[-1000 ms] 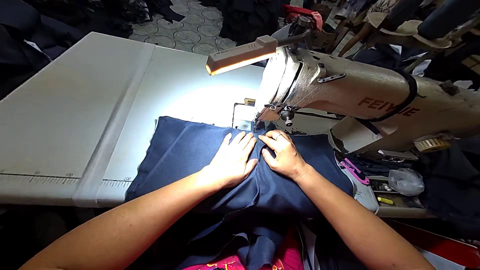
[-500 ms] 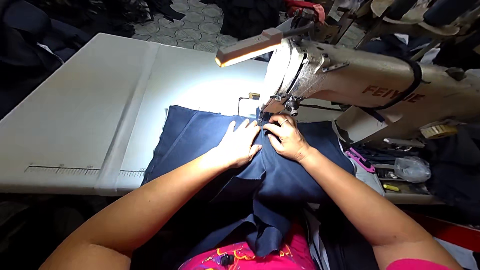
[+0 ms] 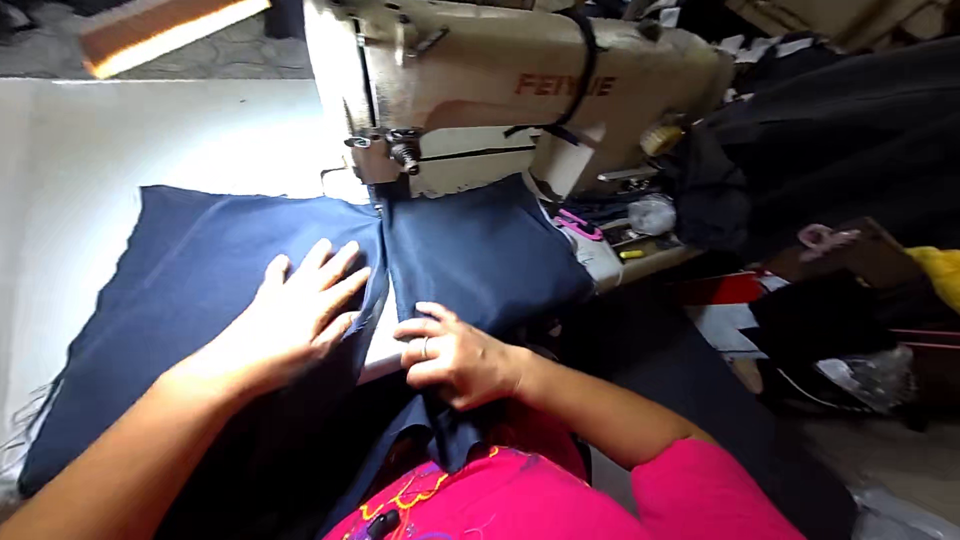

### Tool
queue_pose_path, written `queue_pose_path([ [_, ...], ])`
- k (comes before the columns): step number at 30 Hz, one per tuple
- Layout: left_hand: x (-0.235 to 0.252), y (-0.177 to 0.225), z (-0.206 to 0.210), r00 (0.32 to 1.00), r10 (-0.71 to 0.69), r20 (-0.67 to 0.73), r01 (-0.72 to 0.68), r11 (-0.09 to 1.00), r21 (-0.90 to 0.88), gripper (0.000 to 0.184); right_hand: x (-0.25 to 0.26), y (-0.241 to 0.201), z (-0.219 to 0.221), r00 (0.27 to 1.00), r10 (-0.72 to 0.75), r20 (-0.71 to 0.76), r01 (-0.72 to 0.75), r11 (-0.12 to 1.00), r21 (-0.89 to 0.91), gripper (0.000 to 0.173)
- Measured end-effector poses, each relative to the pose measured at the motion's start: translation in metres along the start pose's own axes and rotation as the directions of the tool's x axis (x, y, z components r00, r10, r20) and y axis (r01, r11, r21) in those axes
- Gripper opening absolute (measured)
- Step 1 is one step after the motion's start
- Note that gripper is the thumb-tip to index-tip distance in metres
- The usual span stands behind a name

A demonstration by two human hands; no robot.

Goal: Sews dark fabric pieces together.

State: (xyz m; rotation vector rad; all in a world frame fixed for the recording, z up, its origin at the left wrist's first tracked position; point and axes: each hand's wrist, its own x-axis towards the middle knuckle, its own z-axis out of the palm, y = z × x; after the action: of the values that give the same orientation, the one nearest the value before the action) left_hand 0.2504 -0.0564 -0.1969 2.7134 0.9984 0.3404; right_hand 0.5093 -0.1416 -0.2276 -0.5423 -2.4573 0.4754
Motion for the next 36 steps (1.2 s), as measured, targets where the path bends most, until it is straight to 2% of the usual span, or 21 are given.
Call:
queue_pose_path([
  [3,0.000,0.053,0.013,0.999,-0.006,0.040,0.011,0.991,-0.134,0.066,-0.015,-0.008,-0.009,0.992,-0.025,-0.127,0.037,0.995,0.091,0.018],
  [4,-0.004,0.065,0.022,1.000,-0.014,0.022,0.017,0.992,-0.121,0.070,-0.021,-0.007,-0.021,0.982,-0.001,-0.189,0.010,0.999,0.046,0.019],
  [6,-0.010,0.079,0.038,0.997,-0.033,-0.063,0.030,0.998,-0.048,0.072,-0.036,0.000,-0.057,0.946,0.153,-0.286,-0.215,0.956,-0.198,0.023],
  [8,-0.013,0.089,0.049,0.990,-0.067,-0.122,0.068,0.998,0.003,0.070,-0.051,0.020,-0.098,0.845,0.373,-0.384,-0.518,0.751,-0.411,0.026],
  [10,-0.011,0.100,0.055,0.980,-0.123,-0.153,0.129,0.991,0.030,0.068,-0.064,0.044,-0.135,0.687,0.557,-0.467,-0.726,0.528,-0.440,0.028],
  [12,-0.008,0.109,0.058,0.969,-0.182,-0.167,0.189,0.981,0.031,0.066,-0.070,0.057,-0.155,0.593,0.643,-0.484,-0.802,0.423,-0.421,0.030],
  [13,-0.006,0.112,0.059,0.963,-0.203,-0.177,0.211,0.977,0.028,0.065,-0.069,0.056,-0.158,0.593,0.642,-0.486,-0.804,0.434,-0.407,0.028],
  [15,-0.004,0.116,0.061,0.951,-0.227,-0.208,0.234,0.972,0.010,0.063,-0.055,0.044,-0.149,0.669,0.550,-0.501,-0.737,0.581,-0.346,0.024],
  [18,-0.004,0.118,0.063,0.940,-0.233,-0.248,0.233,0.972,-0.031,0.059,-0.016,-0.003,-0.118,0.841,0.363,-0.401,-0.454,0.877,-0.159,0.022],
  [20,-0.005,0.118,0.063,0.933,-0.238,-0.269,0.232,0.971,-0.058,0.057,0.009,-0.036,-0.096,0.921,0.227,-0.316,-0.269,0.958,-0.096,0.022],
  [21,-0.005,0.119,0.064,0.928,-0.241,-0.286,0.229,0.971,-0.073,0.056,0.017,-0.046,-0.088,0.934,0.201,-0.296,-0.251,0.958,-0.141,0.021],
  [23,-0.006,0.119,0.063,0.921,-0.250,-0.300,0.230,0.968,-0.100,0.056,0.025,-0.045,-0.082,0.925,0.260,-0.278,-0.339,0.895,-0.289,0.023],
  [25,-0.006,0.119,0.063,0.918,-0.250,-0.309,0.236,0.968,-0.083,0.059,0.027,-0.019,-0.085,0.879,0.364,-0.308,-0.458,0.824,-0.334,0.023],
  [27,-0.006,0.120,0.063,0.922,-0.246,-0.298,0.241,0.969,-0.055,0.060,0.028,0.012,-0.084,0.870,0.399,-0.288,-0.481,0.814,-0.326,0.025],
  [30,-0.004,0.122,0.052,0.923,-0.270,-0.273,0.246,0.962,-0.120,0.052,0.041,0.047,-0.068,0.942,0.302,-0.146,-0.334,0.881,-0.335,0.040],
  [31,-0.005,0.121,0.044,0.912,-0.294,-0.288,0.244,0.950,-0.195,0.048,0.048,0.057,-0.062,0.957,0.274,-0.098,-0.291,0.890,-0.350,0.046],
  [33,-0.008,0.114,0.027,0.860,-0.374,-0.347,0.257,0.905,-0.339,0.045,0.060,0.078,-0.054,0.971,0.233,-0.045,-0.234,0.904,-0.358,0.047],
  [35,-0.015,0.096,0.017,0.799,-0.498,-0.337,0.370,0.849,-0.378,0.049,0.066,0.098,-0.048,0.983,0.183,-0.034,-0.183,0.918,-0.351,0.042],
  [36,-0.022,0.083,0.011,0.790,-0.566,-0.236,0.463,0.803,-0.377,0.053,0.066,0.105,-0.045,0.987,0.154,-0.033,-0.156,0.928,-0.339,0.039],
])
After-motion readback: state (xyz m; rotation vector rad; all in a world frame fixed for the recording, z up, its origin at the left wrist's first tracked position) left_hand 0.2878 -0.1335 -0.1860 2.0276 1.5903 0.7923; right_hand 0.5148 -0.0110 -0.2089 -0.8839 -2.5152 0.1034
